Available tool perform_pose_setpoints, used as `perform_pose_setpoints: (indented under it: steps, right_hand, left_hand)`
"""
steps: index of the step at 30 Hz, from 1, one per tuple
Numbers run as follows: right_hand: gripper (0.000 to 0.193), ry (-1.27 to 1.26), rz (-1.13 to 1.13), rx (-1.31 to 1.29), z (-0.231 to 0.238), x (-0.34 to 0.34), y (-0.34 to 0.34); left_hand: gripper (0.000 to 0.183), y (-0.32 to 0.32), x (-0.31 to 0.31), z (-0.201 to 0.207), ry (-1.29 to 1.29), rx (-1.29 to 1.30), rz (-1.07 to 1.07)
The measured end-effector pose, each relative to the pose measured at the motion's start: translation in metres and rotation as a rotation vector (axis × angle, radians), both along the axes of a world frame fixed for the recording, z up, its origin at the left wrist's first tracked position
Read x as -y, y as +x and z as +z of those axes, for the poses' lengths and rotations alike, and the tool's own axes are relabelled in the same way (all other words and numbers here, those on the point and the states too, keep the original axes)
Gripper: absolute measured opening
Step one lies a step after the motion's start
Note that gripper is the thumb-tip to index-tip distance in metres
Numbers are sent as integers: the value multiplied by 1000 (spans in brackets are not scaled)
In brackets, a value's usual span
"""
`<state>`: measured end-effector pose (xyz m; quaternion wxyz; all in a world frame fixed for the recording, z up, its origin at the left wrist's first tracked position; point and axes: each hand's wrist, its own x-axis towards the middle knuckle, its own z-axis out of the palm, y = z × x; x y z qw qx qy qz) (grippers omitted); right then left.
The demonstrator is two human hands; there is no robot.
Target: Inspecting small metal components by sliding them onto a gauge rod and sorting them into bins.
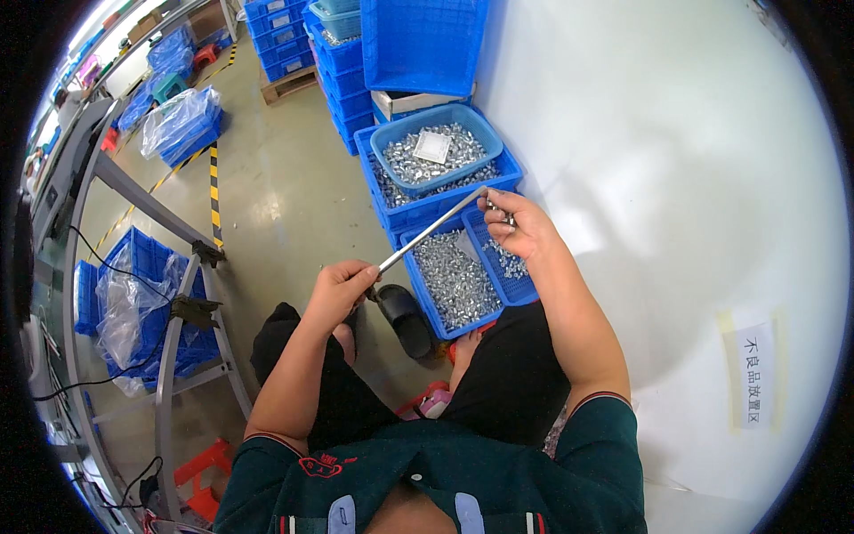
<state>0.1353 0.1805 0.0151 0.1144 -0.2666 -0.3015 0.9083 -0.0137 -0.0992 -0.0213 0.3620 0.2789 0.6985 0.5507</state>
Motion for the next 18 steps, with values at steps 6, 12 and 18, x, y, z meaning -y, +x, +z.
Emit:
perform_pose_setpoints:
  steps: [6, 12, 18]
  right_hand:
    - [19, -12, -26, -24, 3, 2, 1]
    - [19, 34, 8, -33, 2, 2, 2]
    - [17, 205, -19, 3, 6, 9, -5]
  left_hand:
    - [25, 2, 1, 3, -9, 19, -25]
    - [25, 2, 0, 2, -35, 16, -47]
    - [26, 1, 1, -4, -29, -74, -44]
